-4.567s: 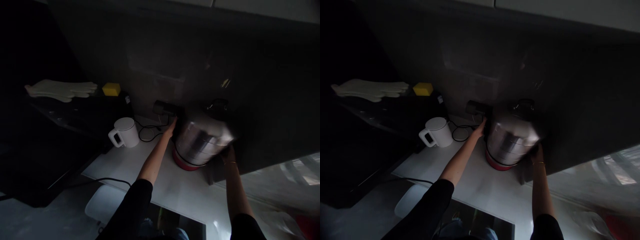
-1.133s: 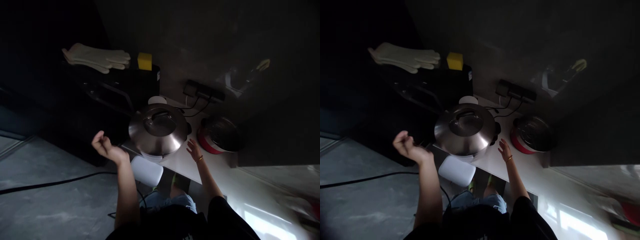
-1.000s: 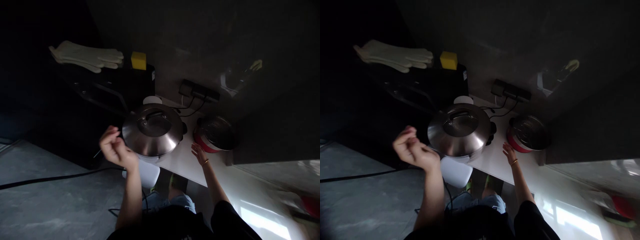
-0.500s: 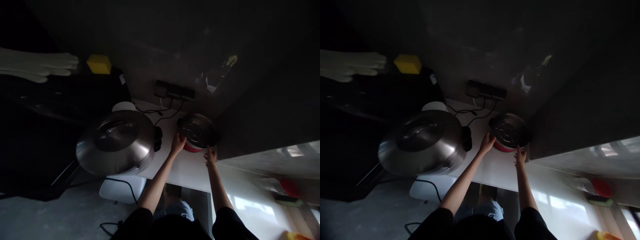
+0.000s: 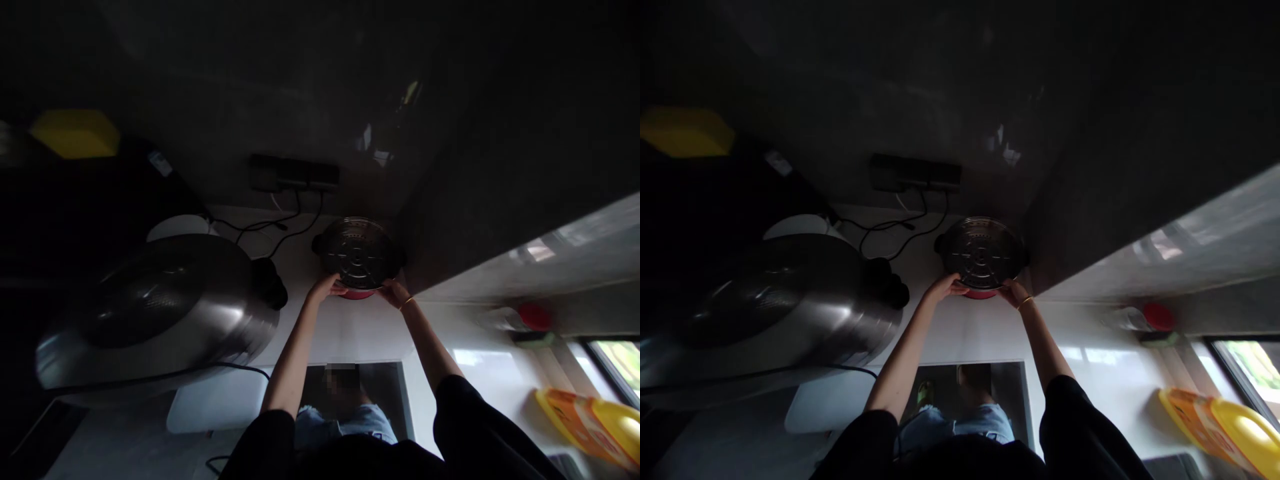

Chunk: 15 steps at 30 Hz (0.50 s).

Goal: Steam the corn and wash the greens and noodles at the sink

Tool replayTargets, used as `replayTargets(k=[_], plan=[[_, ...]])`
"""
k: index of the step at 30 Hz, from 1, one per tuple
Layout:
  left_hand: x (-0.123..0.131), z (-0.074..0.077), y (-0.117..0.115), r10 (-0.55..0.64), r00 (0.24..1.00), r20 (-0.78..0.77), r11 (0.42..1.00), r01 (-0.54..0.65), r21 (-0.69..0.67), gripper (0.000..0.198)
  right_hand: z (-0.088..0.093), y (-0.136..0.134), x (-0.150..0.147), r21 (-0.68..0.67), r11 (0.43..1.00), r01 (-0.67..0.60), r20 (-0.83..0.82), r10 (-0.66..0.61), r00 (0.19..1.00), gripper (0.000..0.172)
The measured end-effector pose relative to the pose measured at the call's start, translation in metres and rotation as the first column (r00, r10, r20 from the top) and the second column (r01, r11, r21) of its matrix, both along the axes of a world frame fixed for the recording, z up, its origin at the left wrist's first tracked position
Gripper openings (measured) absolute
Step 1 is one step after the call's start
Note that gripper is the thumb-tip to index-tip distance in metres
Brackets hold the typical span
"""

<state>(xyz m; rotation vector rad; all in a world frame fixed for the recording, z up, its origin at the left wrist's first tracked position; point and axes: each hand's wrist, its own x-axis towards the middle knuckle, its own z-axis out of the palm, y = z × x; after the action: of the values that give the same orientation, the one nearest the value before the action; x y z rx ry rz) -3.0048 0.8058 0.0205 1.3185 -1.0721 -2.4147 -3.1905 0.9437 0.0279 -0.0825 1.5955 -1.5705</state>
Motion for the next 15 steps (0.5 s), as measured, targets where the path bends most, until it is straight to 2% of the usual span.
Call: replayTargets(k=[3, 7, 10, 13, 15], plan=[[0.023, 0.010, 0.023, -0.009, 0.998, -0.068, 0.998, 0.005, -0.066, 0.030, 0.008, 0.034, 0.028, 0.002, 0.999, -0.032, 0.172, 0.031, 0.985, 0.020], [0.068, 0.031, 0.070, -0.074, 0.997, -0.038, 0.986, 0.067, -0.154, 0.012, 0.024, 0.104, 0.087, -0.084, 0.994, 0.075, 0.214, -0.056, 0.975, 0.022], [0.108, 0.045, 0.114, -0.194, 0.980, 0.049, 0.964, 0.200, -0.175, 0.005, 0.032, 0.166, 0.144, -0.091, 0.978, 0.187, 0.193, -0.167, 0.967, 0.024], [0.145, 0.051, 0.159, -0.341, 0.936, 0.092, 0.917, 0.352, -0.189, 0.015, 0.037, 0.229, 0.204, -0.101, 0.952, 0.289, 0.179, -0.268, 0.947, 0.028], [0.160, 0.052, 0.190, -0.406, 0.908, 0.108, 0.886, 0.420, -0.197, 0.020, 0.040, 0.269, 0.239, -0.101, 0.925, 0.367, 0.191, -0.344, 0.919, 0.028]])
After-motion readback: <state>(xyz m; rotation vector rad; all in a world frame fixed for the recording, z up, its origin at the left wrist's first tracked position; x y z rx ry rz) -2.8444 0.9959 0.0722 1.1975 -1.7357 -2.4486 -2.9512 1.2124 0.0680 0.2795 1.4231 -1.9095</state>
